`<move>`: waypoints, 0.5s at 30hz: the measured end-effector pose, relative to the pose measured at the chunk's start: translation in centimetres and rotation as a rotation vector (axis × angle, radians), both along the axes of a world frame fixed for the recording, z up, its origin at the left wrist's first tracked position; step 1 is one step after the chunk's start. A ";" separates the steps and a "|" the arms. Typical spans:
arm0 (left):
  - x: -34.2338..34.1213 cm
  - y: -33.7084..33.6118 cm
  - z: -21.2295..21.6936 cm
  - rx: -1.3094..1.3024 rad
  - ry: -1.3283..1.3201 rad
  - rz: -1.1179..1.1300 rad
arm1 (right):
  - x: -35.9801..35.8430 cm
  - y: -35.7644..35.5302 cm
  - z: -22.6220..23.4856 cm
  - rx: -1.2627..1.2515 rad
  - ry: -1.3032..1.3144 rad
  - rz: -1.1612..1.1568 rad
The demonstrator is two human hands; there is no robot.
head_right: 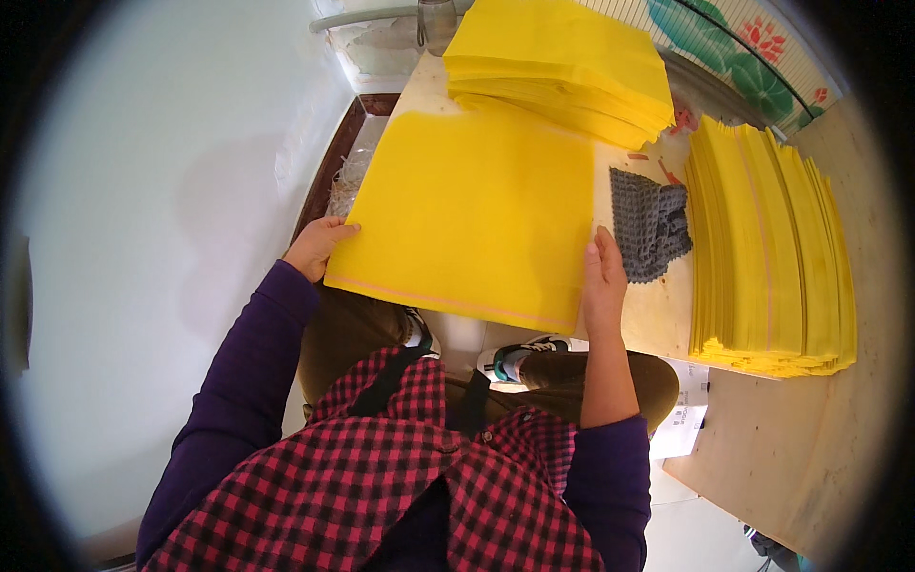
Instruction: The person folds yellow fabric sheets by hand on a wooden table, smoothing each fold and stacking the finished pieces. The person repeats this process for multiple sheets throughout the clip.
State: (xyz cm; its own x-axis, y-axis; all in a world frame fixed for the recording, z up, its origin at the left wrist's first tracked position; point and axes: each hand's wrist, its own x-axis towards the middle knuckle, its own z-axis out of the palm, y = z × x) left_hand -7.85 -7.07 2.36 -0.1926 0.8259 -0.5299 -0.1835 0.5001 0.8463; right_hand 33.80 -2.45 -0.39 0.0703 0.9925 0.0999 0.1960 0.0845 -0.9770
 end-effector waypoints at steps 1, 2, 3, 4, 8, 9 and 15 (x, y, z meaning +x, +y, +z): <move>0.0 -0.2 0.1 0.003 -0.034 0.001 | 0.2 -0.3 -0.1 0.018 -0.017 0.008; -0.1 -0.5 0.3 0.000 -0.014 -0.041 | 0.3 -0.7 -0.2 0.028 -0.008 0.018; -0.3 -0.8 0.4 -0.004 0.004 -0.084 | 0.2 -1.1 -0.2 0.107 -0.136 0.054; -0.3 -1.1 0.4 -0.008 0.017 -0.123 | -0.1 -1.6 -0.1 0.176 -0.238 0.095; -0.2 -1.5 0.7 -0.006 -0.027 -0.100 | -1.8 -4.4 2.0 0.312 -0.691 0.288; -0.2 -1.4 0.9 -0.019 -0.087 -0.072 | -2.8 -4.9 2.6 0.324 -0.730 0.347; 0.6 -0.8 2.5 -0.100 -0.089 0.022 | -6.8 -6.7 4.5 0.360 -0.889 0.530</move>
State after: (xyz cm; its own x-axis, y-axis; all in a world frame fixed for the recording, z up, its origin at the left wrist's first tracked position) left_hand -7.26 -7.84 4.87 -0.1584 0.7643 -0.6252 -0.2674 0.5763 0.7723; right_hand 27.01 -9.14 4.12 -0.5976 0.7780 0.1940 0.6731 0.6182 -0.4058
